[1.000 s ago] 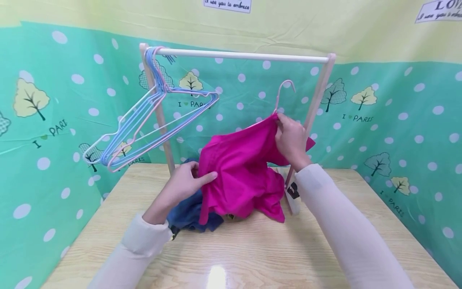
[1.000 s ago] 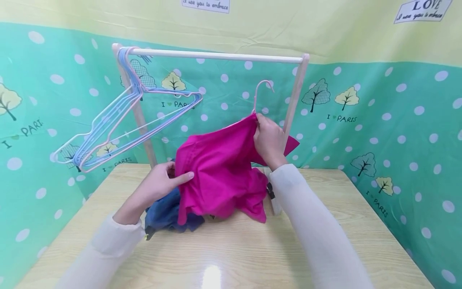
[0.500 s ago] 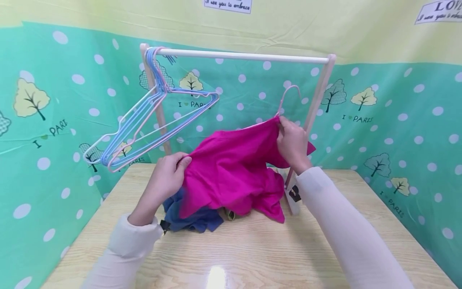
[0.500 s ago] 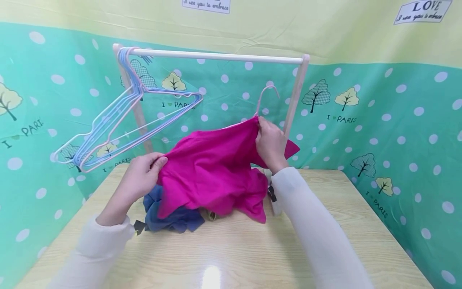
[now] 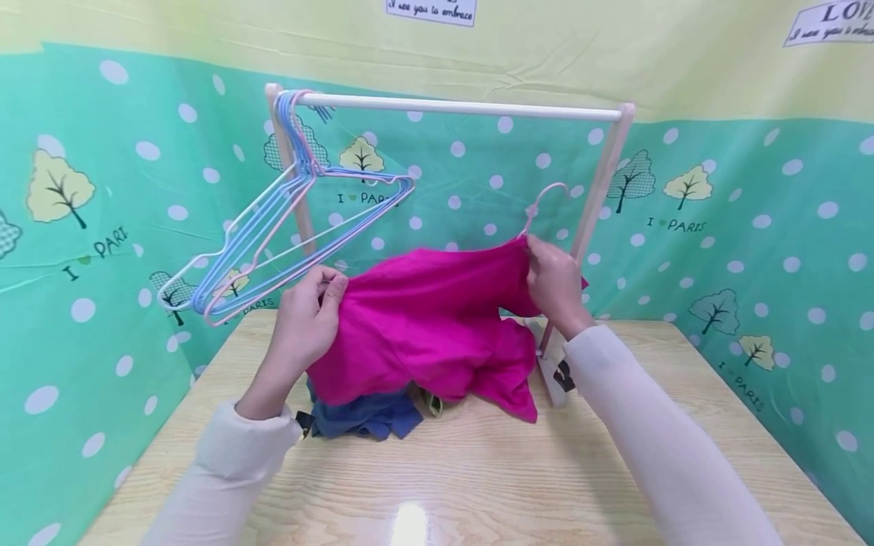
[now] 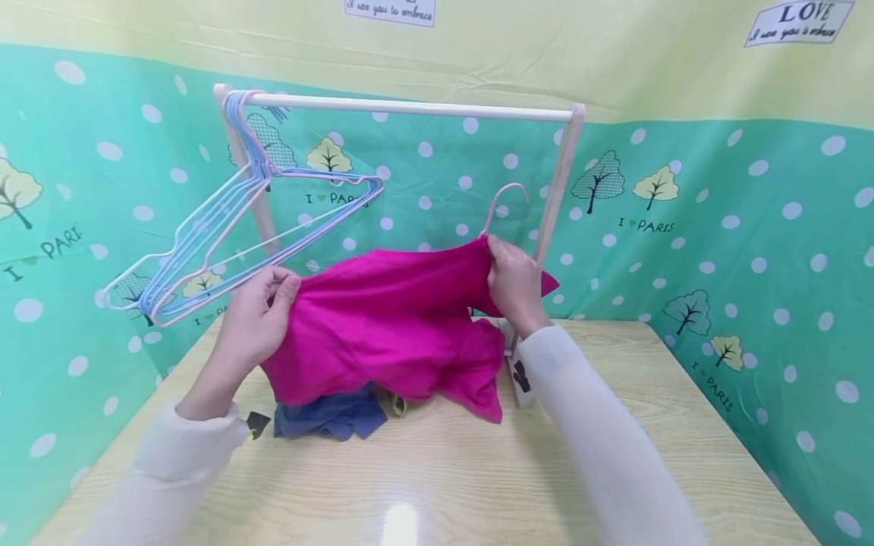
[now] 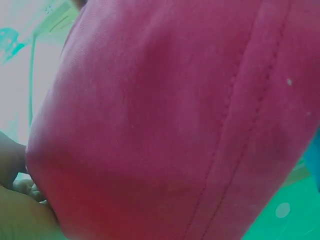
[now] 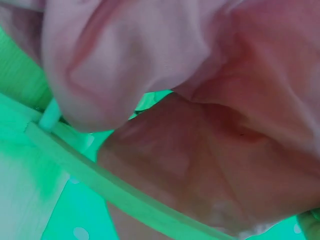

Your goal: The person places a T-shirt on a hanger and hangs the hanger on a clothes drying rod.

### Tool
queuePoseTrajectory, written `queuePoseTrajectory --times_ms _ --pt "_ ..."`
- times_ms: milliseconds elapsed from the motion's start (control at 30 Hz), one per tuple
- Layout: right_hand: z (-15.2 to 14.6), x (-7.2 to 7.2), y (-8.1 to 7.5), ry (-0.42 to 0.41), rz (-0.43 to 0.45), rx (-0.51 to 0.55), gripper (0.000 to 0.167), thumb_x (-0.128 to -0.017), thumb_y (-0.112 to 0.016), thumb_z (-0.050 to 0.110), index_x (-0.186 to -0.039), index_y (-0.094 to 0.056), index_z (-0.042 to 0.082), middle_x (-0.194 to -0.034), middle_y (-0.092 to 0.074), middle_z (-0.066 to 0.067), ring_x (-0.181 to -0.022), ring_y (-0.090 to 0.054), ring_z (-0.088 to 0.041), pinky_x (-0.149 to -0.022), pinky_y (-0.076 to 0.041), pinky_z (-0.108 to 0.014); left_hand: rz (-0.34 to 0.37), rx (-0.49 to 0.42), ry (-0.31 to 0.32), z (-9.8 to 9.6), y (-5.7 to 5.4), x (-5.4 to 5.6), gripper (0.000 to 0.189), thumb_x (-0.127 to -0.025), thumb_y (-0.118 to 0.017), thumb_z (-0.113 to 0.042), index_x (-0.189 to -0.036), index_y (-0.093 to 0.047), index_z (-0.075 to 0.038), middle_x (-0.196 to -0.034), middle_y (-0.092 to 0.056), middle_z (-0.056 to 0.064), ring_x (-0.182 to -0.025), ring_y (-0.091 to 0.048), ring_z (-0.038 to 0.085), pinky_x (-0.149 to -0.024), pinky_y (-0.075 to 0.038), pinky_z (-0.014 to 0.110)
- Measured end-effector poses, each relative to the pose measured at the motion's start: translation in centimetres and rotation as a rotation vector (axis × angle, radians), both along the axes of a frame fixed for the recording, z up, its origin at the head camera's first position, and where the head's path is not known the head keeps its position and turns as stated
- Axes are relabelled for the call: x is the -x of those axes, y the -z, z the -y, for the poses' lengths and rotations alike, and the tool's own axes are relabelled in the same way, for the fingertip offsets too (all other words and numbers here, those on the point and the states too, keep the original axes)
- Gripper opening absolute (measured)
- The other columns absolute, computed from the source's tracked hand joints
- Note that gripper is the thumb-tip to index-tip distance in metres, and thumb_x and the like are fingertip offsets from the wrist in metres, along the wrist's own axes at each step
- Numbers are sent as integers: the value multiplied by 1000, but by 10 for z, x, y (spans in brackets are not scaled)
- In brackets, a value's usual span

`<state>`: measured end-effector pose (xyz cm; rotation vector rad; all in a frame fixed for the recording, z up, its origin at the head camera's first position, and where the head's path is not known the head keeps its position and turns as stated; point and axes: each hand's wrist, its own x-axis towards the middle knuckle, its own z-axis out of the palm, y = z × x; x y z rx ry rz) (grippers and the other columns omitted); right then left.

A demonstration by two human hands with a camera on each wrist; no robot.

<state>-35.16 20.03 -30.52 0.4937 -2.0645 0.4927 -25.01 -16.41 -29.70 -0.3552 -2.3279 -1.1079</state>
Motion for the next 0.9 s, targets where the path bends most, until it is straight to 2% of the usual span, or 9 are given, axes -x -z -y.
queuePoseTrajectory --times_ms 67,233,300,367,467,567,767,900 --pt "-1 1 4 -22 -16 -7 29 -95 -63 -4 -124 -70 -6 -109 -73 -25 -99 -71 -41 -90 -56 -52 30 11 11 0 2 2 28 -110 -49 -26 -108 -63 -2 -74 -61 10 -63 -49 23 -61 -43 36" --pt "3 0 4 -75 -75 4 24 -97 -65 0 -119 -72 -4 -106 -74 -22 -97 -72 -39 -86 -57 -52 171 96 50 4 6 5 24 -109 -51 -24 -106 -67 -6 -78 -59 8 -69 -51 24 -64 -45 36" --pt "4 -1 1 -72 -85 -2 21 -98 -65 3 -116 -73 -2 -103 -75 -21 -94 -72 -39 -83 -58 -52 186 110 54 4 8 6 25 -109 -51 -25 -108 -69 -7 -82 -61 8 -74 -53 24 -67 -46 37" --pt "6 -2 0 -59 -73 -7 19 -99 -66 5 -115 -73 -1 -101 -75 -20 -93 -72 -38 -82 -58 -51 167 99 52 2 10 6 28 -109 -52 -27 -112 -70 -6 -87 -64 9 -78 -57 24 -70 -48 38" --pt "9 -4 -2 -38 -33 -13 21 -99 -67 8 -117 -73 0 -103 -75 -20 -93 -72 -38 -83 -58 -51 93 83 49 -5 11 7 30 -106 -58 -30 -117 -70 -5 -95 -68 8 -83 -62 23 -73 -52 38" --pt "11 -6 -2 -23 0 -12 23 -99 -67 9 -120 -72 0 -106 -75 -20 -95 -72 -38 -85 -58 -51 -8 104 36 -14 13 7 26 -102 -67 -24 -116 -71 -3 -95 -68 8 -81 -63 22 -71 -54 37" --pt "14 -8 0 -14 10 5 26 -99 -68 10 -122 -72 0 -108 -75 -20 -96 -72 -38 -84 -59 -51 -246 239 -51 -23 19 11 18 -98 -70 -12 -105 -75 3 -94 -68 15 -84 -63 32 -75 -54 44" --pt "17 -9 0 -18 -2 15 25 -99 -68 12 -120 -73 1 -107 -75 -19 -95 -72 -38 -81 -59 -50 -339 293 -61 -27 23 15 16 -97 -70 -9 -104 -77 4 -91 -69 16 -84 -62 36 -75 -54 45"
